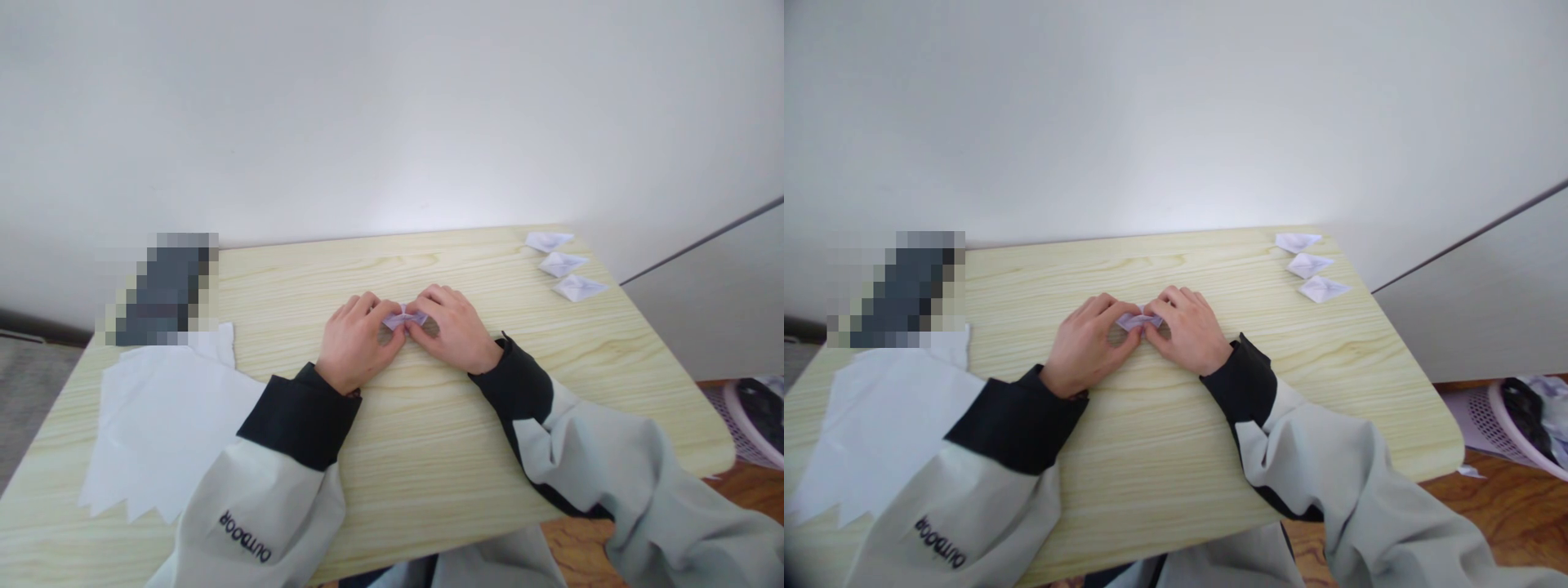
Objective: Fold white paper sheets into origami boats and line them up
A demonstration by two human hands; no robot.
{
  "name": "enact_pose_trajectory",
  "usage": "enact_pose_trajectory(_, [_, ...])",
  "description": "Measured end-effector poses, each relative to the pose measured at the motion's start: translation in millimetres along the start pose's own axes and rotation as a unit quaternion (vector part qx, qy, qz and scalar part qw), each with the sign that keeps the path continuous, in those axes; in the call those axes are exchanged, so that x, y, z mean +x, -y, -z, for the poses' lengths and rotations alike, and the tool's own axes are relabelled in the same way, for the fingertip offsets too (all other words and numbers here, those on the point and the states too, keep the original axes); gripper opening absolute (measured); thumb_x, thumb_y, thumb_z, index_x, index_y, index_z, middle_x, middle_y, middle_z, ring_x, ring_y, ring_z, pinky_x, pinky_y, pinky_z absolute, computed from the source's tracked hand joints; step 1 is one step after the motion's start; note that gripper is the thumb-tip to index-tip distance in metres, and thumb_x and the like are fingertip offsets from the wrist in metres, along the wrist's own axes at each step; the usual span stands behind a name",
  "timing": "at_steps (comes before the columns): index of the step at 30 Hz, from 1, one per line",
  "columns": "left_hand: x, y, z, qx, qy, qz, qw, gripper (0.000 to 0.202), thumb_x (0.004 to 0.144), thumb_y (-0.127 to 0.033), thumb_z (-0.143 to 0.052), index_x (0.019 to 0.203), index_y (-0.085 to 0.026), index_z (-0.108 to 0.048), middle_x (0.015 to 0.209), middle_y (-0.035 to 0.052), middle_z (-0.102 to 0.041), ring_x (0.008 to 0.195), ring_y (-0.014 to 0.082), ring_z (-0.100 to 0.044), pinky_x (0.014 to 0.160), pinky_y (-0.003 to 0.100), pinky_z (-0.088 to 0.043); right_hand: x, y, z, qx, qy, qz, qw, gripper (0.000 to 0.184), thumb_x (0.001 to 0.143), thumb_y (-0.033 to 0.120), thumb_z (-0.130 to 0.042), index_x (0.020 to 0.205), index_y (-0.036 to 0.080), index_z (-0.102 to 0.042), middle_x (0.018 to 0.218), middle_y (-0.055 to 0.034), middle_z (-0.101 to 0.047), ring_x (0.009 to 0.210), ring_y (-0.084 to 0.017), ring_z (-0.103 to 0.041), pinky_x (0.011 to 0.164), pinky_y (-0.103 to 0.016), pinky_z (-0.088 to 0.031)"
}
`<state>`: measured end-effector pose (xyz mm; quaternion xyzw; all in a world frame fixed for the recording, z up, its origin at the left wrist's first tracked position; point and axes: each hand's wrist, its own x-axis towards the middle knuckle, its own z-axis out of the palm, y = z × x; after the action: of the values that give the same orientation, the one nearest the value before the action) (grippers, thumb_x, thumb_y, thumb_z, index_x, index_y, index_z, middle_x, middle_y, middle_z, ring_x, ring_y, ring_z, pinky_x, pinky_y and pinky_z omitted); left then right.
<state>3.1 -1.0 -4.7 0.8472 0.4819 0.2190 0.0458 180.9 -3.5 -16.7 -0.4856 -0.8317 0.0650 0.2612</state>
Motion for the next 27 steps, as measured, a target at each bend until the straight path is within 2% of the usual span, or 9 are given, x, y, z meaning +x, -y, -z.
enact_pose_trajectory(5, [0, 1, 0.2, -0.008, -0.005, -0.002, 1.000, 0.020, 0.083, -0.032, -0.055, 0.097, -0.022, -0.065, 0.089, 0.0049, -0.062, 0.088, 0.0217, -0.057, 0.078, 0.033, -0.046, 0, 0, 0, 0.005, -0.004, 0.005, 1.000, 0.017, 0.084, 0.029, -0.056, 0.095, 0.019, -0.064, 0.095, -0.0071, -0.061, 0.090, -0.022, -0.054, 0.082, -0.036, -0.042])
enact_pose_trajectory(11, [-1, 3, -0.8, -0.050, -0.007, 0.010, 0.999, 0.021, 0.084, -0.030, -0.054, 0.101, -0.021, -0.063, 0.093, 0.0053, -0.062, 0.091, 0.0212, -0.057, 0.081, 0.033, -0.047, -1, -3, 2, 0.077, -0.024, -0.010, 0.997, 0.020, 0.084, 0.028, -0.058, 0.101, 0.020, -0.062, 0.098, -0.0063, -0.064, 0.090, -0.021, -0.056, 0.083, -0.036, -0.044])
enact_pose_trajectory(14, [-1, 8, -2.8, -0.088, -0.024, 0.022, 0.996, 0.027, 0.086, -0.028, -0.052, 0.111, -0.020, -0.060, 0.096, 0.0056, -0.061, 0.091, 0.0195, -0.058, 0.082, 0.032, -0.047, -1, -9, 1, 0.114, -0.042, -0.017, 0.992, 0.024, 0.082, 0.025, -0.059, 0.105, 0.019, -0.060, 0.094, -0.0058, -0.065, 0.081, -0.018, -0.058, 0.077, -0.033, -0.047])
enact_pose_trajectory(17, [-1, 15, -3.4, -0.131, -0.024, 0.020, 0.991, 0.030, 0.085, -0.029, -0.054, 0.113, -0.019, -0.059, 0.092, 0.0039, -0.063, 0.082, 0.0167, -0.058, 0.078, 0.030, -0.048, -2, -13, -1, 0.131, -0.063, -0.027, 0.989, 0.016, 0.084, 0.025, -0.058, 0.098, 0.018, -0.061, 0.089, -0.0050, -0.067, 0.073, -0.015, -0.059, 0.070, -0.029, -0.049])
enact_pose_trajectory(20, [-1, 22, -1.8, -0.170, -0.011, 0.021, 0.985, 0.029, 0.081, -0.032, -0.061, 0.107, -0.019, -0.062, 0.091, 0.0023, -0.067, 0.072, 0.0140, -0.058, 0.068, 0.026, -0.049, -2, -17, -3, 0.125, -0.088, -0.043, 0.987, 0.012, 0.084, 0.028, -0.059, 0.092, 0.019, -0.063, 0.086, -0.0041, -0.068, 0.070, -0.014, -0.060, 0.066, -0.027, -0.050])
enact_pose_trajectory(23, [-1, 26, -0.1, -0.195, -0.013, 0.045, 0.980, 0.022, 0.081, -0.035, -0.062, 0.096, -0.019, -0.067, 0.079, 0.0000, -0.069, 0.060, 0.0113, -0.056, 0.058, 0.023, -0.047, -2, -21, -2, 0.131, -0.106, -0.066, 0.984, 0.014, 0.082, 0.031, -0.063, 0.090, 0.019, -0.065, 0.082, -0.0028, -0.069, 0.066, -0.013, -0.060, 0.066, -0.026, -0.051])
enact_pose_trajectory(27, [-3, 26, 0.1, -0.196, -0.056, 0.065, 0.977, 0.021, 0.082, -0.035, -0.060, 0.090, -0.018, -0.070, 0.077, 0.0006, -0.072, 0.060, 0.0120, -0.060, 0.060, 0.023, -0.049, -3, -30, 3, 0.177, -0.071, -0.052, 0.980, 0.024, 0.076, 0.033, -0.071, 0.093, 0.018, -0.067, 0.086, -0.0030, -0.070, 0.070, -0.013, -0.063, 0.069, -0.026, -0.052])
